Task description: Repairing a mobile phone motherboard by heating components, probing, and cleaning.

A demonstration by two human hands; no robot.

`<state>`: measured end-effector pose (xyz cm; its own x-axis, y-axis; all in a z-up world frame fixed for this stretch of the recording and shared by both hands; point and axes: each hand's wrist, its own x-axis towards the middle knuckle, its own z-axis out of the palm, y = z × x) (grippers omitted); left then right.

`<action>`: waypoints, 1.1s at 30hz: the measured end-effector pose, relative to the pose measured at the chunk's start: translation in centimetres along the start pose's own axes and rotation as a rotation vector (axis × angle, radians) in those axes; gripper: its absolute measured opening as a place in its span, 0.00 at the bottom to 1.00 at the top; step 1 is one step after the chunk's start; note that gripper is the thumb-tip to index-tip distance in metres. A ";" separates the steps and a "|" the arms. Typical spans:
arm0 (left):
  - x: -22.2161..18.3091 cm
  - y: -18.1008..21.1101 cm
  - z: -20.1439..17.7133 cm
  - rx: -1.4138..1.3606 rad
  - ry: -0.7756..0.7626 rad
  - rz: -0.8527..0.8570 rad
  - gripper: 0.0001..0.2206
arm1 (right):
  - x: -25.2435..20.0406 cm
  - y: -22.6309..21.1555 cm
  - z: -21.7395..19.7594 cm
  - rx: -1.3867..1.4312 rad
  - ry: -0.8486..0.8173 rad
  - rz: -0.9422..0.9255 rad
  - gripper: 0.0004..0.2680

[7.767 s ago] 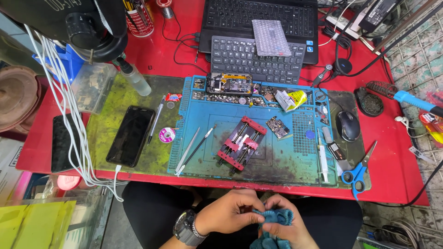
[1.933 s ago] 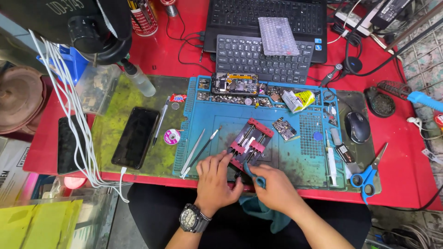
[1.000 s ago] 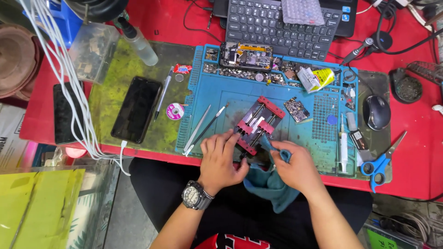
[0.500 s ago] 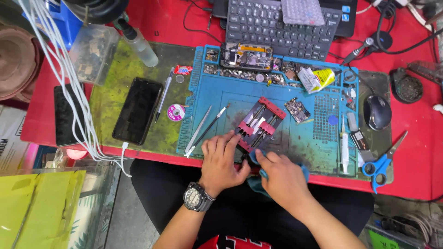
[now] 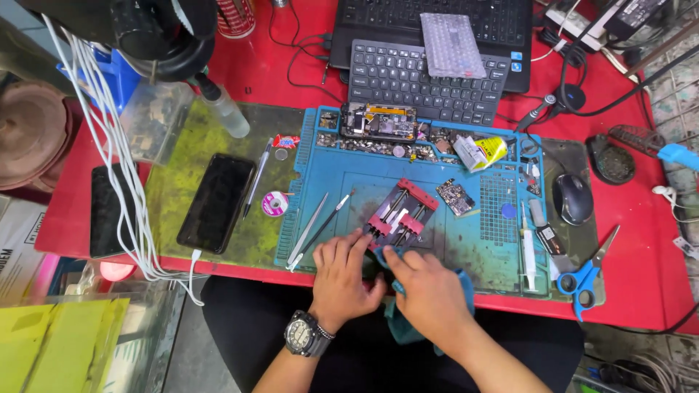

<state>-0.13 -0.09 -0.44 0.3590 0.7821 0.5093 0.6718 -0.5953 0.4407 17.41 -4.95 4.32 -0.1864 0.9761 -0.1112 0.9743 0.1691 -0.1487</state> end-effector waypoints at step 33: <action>0.0 -0.1 -0.1 -0.059 -0.049 -0.017 0.29 | -1.3 3.3 0.0 -0.106 -0.363 0.086 0.30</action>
<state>-0.24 -0.08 -0.41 0.3803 0.7996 0.4648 0.6392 -0.5904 0.4928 20.88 -5.62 3.94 -0.1175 0.8791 -0.4620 0.9925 0.1202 -0.0235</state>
